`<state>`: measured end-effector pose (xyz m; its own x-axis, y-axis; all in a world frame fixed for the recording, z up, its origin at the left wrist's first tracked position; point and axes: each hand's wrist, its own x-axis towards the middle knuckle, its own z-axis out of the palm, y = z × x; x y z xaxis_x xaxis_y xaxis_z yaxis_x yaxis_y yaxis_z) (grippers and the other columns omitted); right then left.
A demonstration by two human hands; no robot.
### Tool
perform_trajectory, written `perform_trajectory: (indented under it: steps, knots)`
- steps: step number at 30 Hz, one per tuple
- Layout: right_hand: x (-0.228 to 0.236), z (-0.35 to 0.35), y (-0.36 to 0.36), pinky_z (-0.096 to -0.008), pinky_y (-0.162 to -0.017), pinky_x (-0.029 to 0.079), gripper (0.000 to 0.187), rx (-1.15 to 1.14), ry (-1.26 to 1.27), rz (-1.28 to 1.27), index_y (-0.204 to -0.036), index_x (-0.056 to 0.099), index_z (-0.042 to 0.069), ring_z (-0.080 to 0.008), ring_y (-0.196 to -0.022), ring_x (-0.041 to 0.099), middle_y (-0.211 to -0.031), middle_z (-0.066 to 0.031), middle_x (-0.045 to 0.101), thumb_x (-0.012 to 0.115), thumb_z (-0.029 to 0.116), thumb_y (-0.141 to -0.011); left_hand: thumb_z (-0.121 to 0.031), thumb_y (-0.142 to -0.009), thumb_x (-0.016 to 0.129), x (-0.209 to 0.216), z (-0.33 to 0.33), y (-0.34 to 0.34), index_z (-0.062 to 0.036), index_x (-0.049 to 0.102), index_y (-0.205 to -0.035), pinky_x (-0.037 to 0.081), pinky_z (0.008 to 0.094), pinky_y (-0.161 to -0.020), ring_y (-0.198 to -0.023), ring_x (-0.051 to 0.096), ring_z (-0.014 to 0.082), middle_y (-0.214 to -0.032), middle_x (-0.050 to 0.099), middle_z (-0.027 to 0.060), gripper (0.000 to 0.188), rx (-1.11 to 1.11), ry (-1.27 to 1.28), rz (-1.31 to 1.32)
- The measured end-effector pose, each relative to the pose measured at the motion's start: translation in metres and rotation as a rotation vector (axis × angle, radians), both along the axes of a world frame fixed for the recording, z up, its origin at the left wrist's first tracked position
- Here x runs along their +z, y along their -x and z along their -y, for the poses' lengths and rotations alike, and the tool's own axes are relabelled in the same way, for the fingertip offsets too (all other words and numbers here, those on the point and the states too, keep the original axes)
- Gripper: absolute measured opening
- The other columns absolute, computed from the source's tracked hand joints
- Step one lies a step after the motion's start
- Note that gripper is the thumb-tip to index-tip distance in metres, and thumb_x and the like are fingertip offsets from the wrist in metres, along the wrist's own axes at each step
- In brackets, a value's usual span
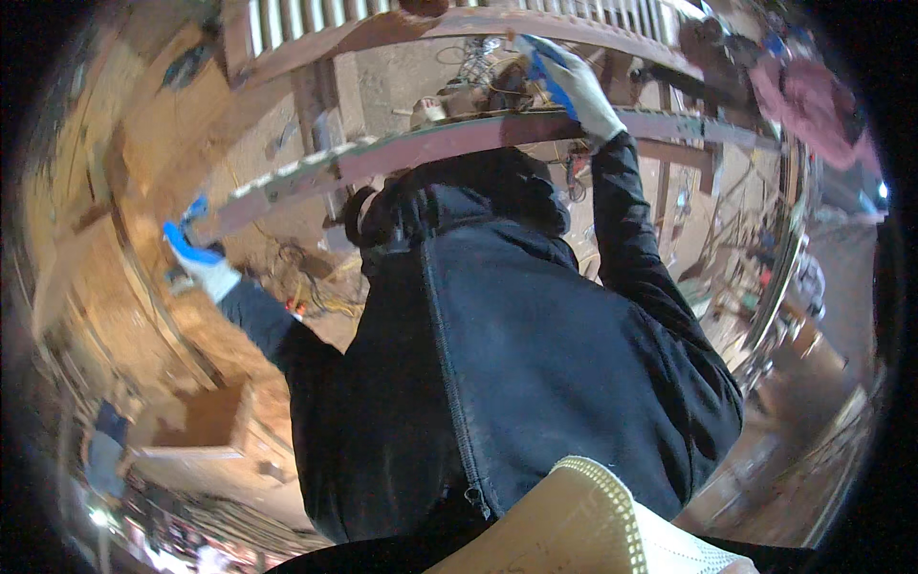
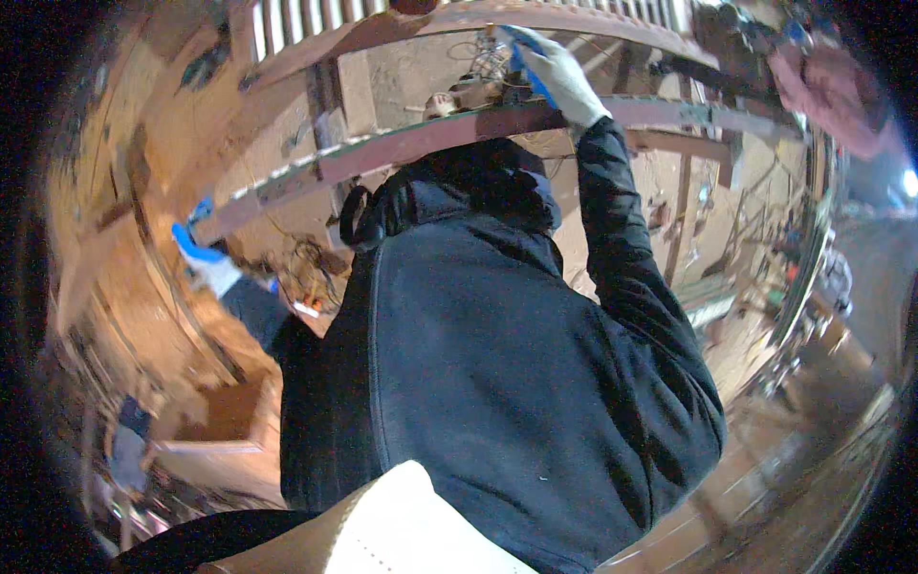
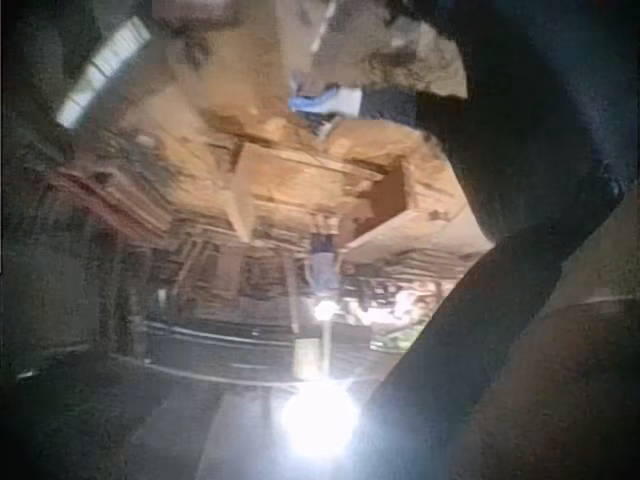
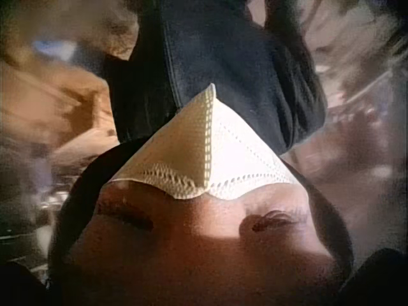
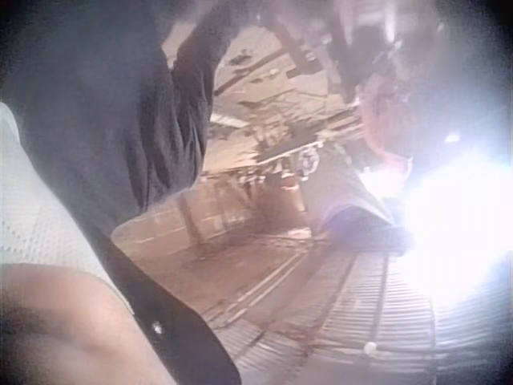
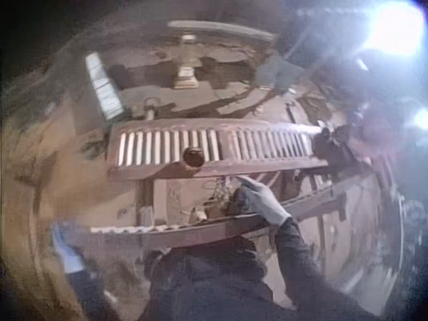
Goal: The person mixes a brown substance in a small container, then uses a brush to apply it to wooden slatted furniture pieces. The person moves between pieces, dipping the brush and painting edges and surfaces.
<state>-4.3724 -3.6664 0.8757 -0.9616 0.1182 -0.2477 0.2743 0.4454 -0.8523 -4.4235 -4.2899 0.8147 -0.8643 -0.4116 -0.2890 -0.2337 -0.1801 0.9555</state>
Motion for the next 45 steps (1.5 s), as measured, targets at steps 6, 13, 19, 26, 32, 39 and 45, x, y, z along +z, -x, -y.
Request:
perform_trajectory:
  steps: [6, 13, 19, 26, 32, 39, 45]
  knots:
    - [0.005, 0.004, 0.003, -0.0281, -0.085, 0.048, 0.04, -0.001, 0.033, 0.005, -0.135, 0.058, 0.006, -0.013, -0.089, 0.059, -0.101, -0.0021, 0.067, 0.055, 0.025, -0.099, -0.033, -0.083, 0.071, 0.141, -0.173, 0.022, -0.0001, 0.062, -0.122, 0.051, 0.0383, -0.091, -0.105, 0.063, 0.0271, -0.118, 0.064, 0.0148, 0.052, -0.602, 0.534, -0.319]
    - [0.039, 0.001, -0.011, -0.0171, -0.056, 0.039, 0.042, -0.454, 0.87, -0.12, -0.138, 0.054, 0.01, -0.0023, -0.068, 0.048, -0.092, 0.0036, 0.06, 0.058, 0.029, -0.101, -0.045, -0.071, 0.078, 0.103, -0.361, -0.002, -0.0122, 0.058, -0.128, 0.053, 0.0436, -0.087, -0.102, 0.067, 0.0345, -0.112, 0.069, 0.0165, 0.069, -1.666, 1.134, -0.314]
    - [0.056, 0.005, -0.104, -0.0284, -0.085, 0.05, 0.036, -0.415, -0.174, -0.404, -0.135, 0.058, 0.008, -0.0134, -0.094, 0.061, -0.124, -0.0044, 0.065, 0.053, 0.021, -0.102, -0.038, -0.073, 0.076, 0.097, -0.362, -0.006, -0.0173, 0.062, -0.12, 0.055, 0.0421, -0.078, -0.088, 0.071, 0.0307, -0.096, 0.072, 0.0114, 0.053, -1.476, 1.168, -0.413]
    - [0.057, 0.04, -0.135, -0.0364, -0.06, 0.05, 0.04, -0.297, -0.559, -0.257, -0.123, 0.066, 0.019, -0.0255, -0.07, 0.062, -0.081, -0.0072, 0.059, 0.067, 0.005, -0.086, -0.037, -0.069, 0.08, 0.1, -0.366, -0.003, -0.0183, 0.06, -0.122, 0.055, 0.0418, -0.078, -0.09, 0.07, 0.0301, -0.101, 0.072, 0.0106, 0.06, -1.519, 1.225, -0.292]
    - [0.063, 0.041, -0.126, -0.0381, -0.058, 0.049, 0.028, -0.277, -0.75, -0.171, -0.111, 0.068, 0.019, -0.0274, -0.071, 0.065, -0.083, -0.0083, 0.061, 0.069, 0.007, -0.085, -0.037, -0.068, 0.08, 0.101, -0.365, -0.006, -0.0194, 0.06, -0.122, 0.055, 0.0416, -0.078, -0.091, 0.07, 0.0296, -0.103, 0.072, 0.0093, 0.06, -1.507, 1.243, -0.313]
    - [0.054, 0.03, -0.145, -0.0408, -0.058, 0.051, 0.031, -0.206, -0.633, -0.164, -0.12, 0.067, 0.019, -0.0289, -0.07, 0.065, -0.086, -0.0083, 0.062, 0.066, 0.013, -0.09, -0.036, -0.068, 0.08, 0.094, -0.361, -0.01, -0.0209, 0.059, -0.123, 0.055, 0.0415, -0.078, -0.091, 0.07, 0.0287, -0.104, 0.071, 0.0077, 0.061, -1.476, 1.22, -0.341]
    - [0.064, 0.033, -0.132, -0.0418, -0.062, 0.052, 0.031, -0.15, -0.809, 0.012, -0.121, 0.066, 0.019, -0.0305, -0.072, 0.065, -0.088, -0.0088, 0.061, 0.065, 0.013, -0.091, -0.037, -0.069, 0.078, 0.095, -0.361, -0.011, -0.0204, 0.059, -0.124, 0.055, 0.0417, -0.079, -0.092, 0.07, 0.0275, -0.105, 0.072, 0.0071, 0.06, -1.471, 1.226, -0.376]
